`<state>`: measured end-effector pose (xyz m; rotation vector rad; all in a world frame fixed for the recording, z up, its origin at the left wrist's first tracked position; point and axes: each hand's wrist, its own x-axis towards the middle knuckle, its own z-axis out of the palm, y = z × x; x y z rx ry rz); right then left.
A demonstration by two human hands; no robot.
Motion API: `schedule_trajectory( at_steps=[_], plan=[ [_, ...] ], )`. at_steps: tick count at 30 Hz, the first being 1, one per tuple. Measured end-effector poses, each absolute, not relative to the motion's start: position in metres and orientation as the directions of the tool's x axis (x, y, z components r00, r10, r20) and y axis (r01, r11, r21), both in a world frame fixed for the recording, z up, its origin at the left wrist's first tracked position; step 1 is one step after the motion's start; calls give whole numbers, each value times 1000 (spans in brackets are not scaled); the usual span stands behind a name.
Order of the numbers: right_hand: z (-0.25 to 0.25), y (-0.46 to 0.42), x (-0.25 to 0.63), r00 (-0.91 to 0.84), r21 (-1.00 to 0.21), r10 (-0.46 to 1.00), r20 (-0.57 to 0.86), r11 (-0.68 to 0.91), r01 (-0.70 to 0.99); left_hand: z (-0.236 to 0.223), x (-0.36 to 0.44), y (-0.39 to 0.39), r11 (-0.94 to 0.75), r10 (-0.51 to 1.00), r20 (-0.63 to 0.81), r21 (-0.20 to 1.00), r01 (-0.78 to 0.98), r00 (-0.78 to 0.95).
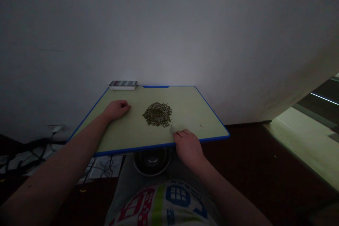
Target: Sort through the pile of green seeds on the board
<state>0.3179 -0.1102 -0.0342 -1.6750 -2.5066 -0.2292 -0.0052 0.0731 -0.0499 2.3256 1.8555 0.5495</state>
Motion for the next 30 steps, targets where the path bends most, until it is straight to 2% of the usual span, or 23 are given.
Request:
schedule_trajectory(
  at_steps=[13,17,22,26,30],
  plan=[
    [-37,-81,363,-236,41,932,275,233,971,-53,-7,77,-251,958,212,292,923,194],
    [-37,-89,365,-259,-5,920,295,272,962,-55,-8,78,-260,955,226,315,913,194],
    [-39,-105,351,-367,-81,881,298,407,910,-53,-6,76,-251,958,223,332,910,183],
    [-40,-101,345,-419,-65,861,289,454,888,-50,-4,74,-245,960,210,324,914,184],
    [-39,-81,352,-371,-27,888,272,392,919,-50,-5,74,-249,960,205,328,911,188]
  ],
)
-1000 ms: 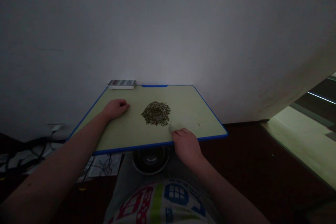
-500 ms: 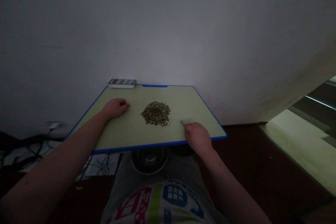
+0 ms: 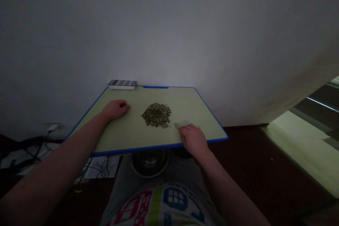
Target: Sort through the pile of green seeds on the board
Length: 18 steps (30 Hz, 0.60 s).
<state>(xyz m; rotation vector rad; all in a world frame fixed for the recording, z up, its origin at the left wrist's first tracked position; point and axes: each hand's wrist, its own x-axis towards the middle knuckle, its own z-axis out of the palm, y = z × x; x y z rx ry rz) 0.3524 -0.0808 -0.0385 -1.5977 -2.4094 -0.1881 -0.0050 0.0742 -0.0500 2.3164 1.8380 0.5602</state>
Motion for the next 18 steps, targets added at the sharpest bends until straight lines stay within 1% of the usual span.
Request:
schedule_trajectory(
  at_steps=[5,8,10,15,18],
  plan=[
    [-36,-51,370,-272,32,920,281,274,961,-53,-7,76,-257,958,212,317,913,196],
    [-37,-46,377,-248,30,922,297,250,968,-54,-7,77,-264,955,215,312,913,202],
    [-39,-50,377,-257,6,912,319,269,963,-54,-7,77,-263,955,217,316,912,200],
    [-45,-66,373,-359,-119,858,367,426,897,-54,-7,77,-253,957,216,314,915,191],
    [-45,-66,369,-388,-168,833,394,480,861,-54,-7,78,-250,958,213,307,918,190]
  ],
)
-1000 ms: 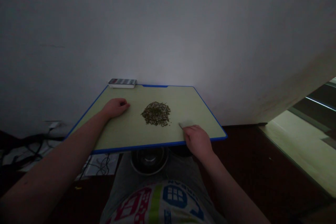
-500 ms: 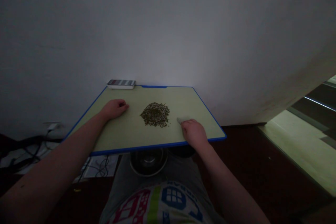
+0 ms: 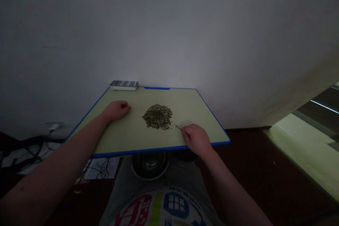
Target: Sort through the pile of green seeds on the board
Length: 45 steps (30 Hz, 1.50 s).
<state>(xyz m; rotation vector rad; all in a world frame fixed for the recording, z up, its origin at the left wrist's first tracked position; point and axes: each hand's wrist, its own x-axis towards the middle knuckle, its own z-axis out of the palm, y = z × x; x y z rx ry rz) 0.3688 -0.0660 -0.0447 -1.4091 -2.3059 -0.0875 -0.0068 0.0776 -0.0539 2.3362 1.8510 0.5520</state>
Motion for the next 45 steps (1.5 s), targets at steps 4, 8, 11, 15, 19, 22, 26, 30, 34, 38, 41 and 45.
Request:
schedule_trajectory(
  at_steps=[4,8,11,15,19,22,26,30,34,38,41,45],
  plan=[
    [-42,-60,364,-416,-188,826,381,510,839,-55,-7,78,-253,957,215,304,918,193],
    [-42,-62,362,-461,-195,803,378,556,808,-54,-7,77,-255,956,221,301,919,193],
    [-43,-64,363,-476,-195,790,385,574,795,-54,-7,77,-241,961,210,306,921,182],
    [-44,-66,366,-497,-186,773,394,597,780,-53,-7,77,-247,959,211,306,919,188],
    [-46,-70,368,-507,-191,759,407,614,766,-53,-7,77,-263,953,227,305,915,199],
    [-46,-74,367,-512,-191,753,413,621,760,-53,-7,77,-266,953,227,308,914,200],
    [-47,-78,367,-514,-186,745,426,628,756,-53,-7,76,-259,955,223,315,913,194],
    [-47,-80,370,-481,-193,752,451,608,770,-53,-7,76,-253,956,224,306,918,188],
    [-47,-86,373,-479,-190,739,474,617,764,-54,-7,77,-247,959,216,308,919,185],
    [-48,-88,371,-503,-198,725,470,643,740,-53,-7,76,-248,958,216,303,920,187],
    [-47,-84,368,-511,-199,726,461,645,737,-52,-6,75,-242,960,211,299,923,183],
    [-47,-73,366,-515,-212,732,447,645,734,-52,-6,75,-237,962,207,298,925,180]
  ],
)
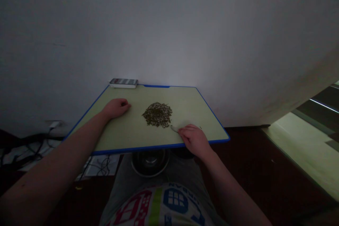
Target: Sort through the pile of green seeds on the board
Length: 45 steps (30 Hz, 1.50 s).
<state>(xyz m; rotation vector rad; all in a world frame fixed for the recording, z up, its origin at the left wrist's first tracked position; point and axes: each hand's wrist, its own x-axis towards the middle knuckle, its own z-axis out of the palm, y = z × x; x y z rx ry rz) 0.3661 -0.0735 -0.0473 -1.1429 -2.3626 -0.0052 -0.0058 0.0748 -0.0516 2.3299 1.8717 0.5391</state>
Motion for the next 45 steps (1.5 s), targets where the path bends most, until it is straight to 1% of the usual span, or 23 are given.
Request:
schedule_trajectory(
  at_steps=[13,21,27,38,42,45],
  plan=[
    [-48,-66,364,-500,-273,747,438,641,717,-49,-4,73,-248,959,214,308,918,188],
    [-45,-69,366,-539,-276,721,436,677,682,-51,-5,75,-240,961,209,318,917,179],
    [-43,-69,364,-509,-281,750,421,642,713,-50,-4,74,-238,962,210,329,914,175],
    [-41,-67,365,-578,-273,715,393,691,670,-53,-6,75,-245,960,210,312,918,185],
    [-40,-74,365,-534,-282,739,410,660,697,-53,-6,76,-243,960,212,307,920,182],
    [-43,-80,365,-409,-280,798,443,557,782,-51,-6,75,-247,958,219,296,923,186]
  ],
)
